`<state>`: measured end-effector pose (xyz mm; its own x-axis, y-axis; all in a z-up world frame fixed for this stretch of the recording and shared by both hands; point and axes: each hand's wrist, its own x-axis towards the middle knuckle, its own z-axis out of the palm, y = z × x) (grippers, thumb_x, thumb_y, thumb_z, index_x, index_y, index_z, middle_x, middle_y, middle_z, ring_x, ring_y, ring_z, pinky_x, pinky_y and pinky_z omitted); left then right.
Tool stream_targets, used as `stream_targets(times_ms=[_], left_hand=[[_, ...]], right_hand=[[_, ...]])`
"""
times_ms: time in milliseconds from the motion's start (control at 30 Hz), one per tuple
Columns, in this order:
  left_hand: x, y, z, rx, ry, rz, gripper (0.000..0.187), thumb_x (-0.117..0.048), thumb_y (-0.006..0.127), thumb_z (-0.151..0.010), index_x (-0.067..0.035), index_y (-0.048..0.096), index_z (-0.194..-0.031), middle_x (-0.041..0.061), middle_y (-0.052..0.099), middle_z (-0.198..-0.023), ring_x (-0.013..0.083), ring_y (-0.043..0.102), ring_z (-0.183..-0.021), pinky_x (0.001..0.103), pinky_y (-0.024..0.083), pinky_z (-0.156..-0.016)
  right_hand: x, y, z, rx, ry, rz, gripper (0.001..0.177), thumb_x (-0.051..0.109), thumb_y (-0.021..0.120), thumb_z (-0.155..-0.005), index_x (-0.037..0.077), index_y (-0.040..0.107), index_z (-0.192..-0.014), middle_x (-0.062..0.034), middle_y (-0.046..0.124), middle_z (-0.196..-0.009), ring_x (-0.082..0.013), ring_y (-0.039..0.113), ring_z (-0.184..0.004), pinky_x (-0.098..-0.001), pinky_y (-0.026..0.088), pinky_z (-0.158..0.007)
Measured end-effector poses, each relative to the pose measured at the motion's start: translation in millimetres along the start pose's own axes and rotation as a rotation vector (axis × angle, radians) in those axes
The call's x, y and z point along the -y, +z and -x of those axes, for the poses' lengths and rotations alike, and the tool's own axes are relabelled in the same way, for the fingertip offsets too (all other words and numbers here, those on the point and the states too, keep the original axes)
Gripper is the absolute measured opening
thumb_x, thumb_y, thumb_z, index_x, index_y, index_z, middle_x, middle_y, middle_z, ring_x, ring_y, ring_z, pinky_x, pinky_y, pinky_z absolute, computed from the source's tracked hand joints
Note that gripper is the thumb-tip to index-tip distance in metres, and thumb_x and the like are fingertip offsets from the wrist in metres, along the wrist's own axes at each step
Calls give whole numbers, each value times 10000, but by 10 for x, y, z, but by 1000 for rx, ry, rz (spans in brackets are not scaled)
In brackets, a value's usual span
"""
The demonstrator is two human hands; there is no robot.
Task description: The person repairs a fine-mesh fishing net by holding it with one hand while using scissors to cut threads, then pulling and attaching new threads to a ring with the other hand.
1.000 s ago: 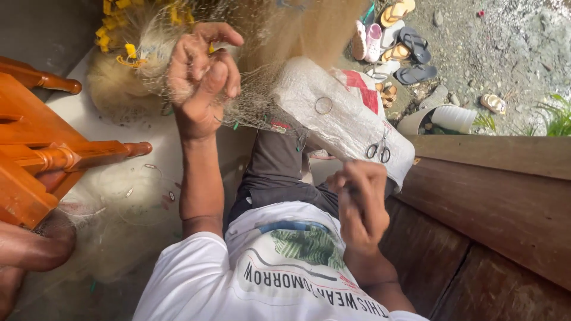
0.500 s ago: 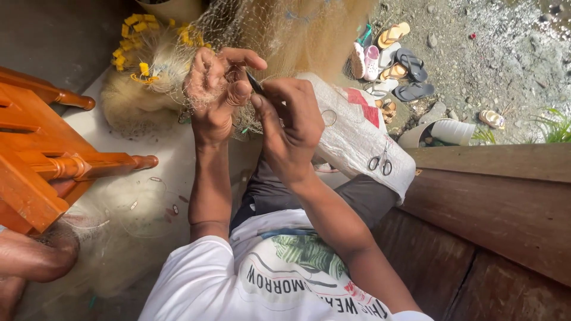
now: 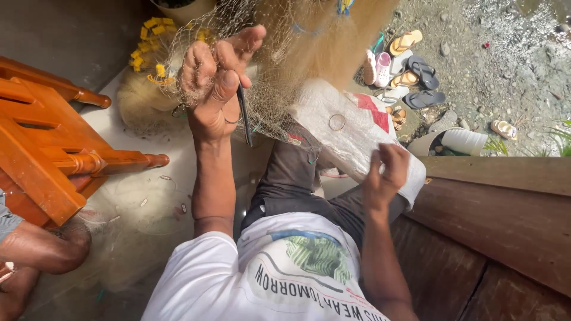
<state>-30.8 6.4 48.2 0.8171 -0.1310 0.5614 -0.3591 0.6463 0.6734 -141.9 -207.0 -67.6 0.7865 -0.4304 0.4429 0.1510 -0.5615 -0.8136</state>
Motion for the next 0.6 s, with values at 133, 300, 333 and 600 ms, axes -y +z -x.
stream_targets(times_ms=[133, 300, 333, 600], left_hand=[[2, 51, -13, 27, -15, 62, 236, -61, 516, -756, -148, 302, -710, 40, 445, -647, 267, 472, -1024, 379, 367, -945], [73, 79, -14, 29, -33, 149, 234, -72, 525, -772, -133, 308, -708, 52, 447, -662, 270, 505, -981, 381, 424, -898], [81, 70, -14, 25, -34, 147, 234, -72, 525, -772, -133, 308, -708, 52, 447, -662, 270, 505, -981, 381, 424, -898], [57, 11, -45, 117, -28, 144, 204, -54, 484, -788, -138, 308, -729, 35, 455, -699, 270, 508, -974, 364, 445, -878]], right_hand=[[-1085, -349, 341, 63, 134, 284, 160, -75, 510, -698, -38, 549, -848, -116, 450, -816, -168, 427, -627, -253, 389, -536], [-1417, -439, 438, 210, 218, 440, 165, 33, 573, -710, -16, 556, -867, -131, 467, -855, -207, 457, -655, -298, 398, -583], [-1501, -413, 466, 215, 218, 440, 165, 33, 573, -710, -16, 556, -867, -131, 467, -855, -207, 457, -655, -298, 398, -583], [-1539, -302, 466, 356, 200, 775, 229, 158, 597, -691, 58, 586, -897, -103, 541, -821, -253, 467, -754, -344, 396, -656]])
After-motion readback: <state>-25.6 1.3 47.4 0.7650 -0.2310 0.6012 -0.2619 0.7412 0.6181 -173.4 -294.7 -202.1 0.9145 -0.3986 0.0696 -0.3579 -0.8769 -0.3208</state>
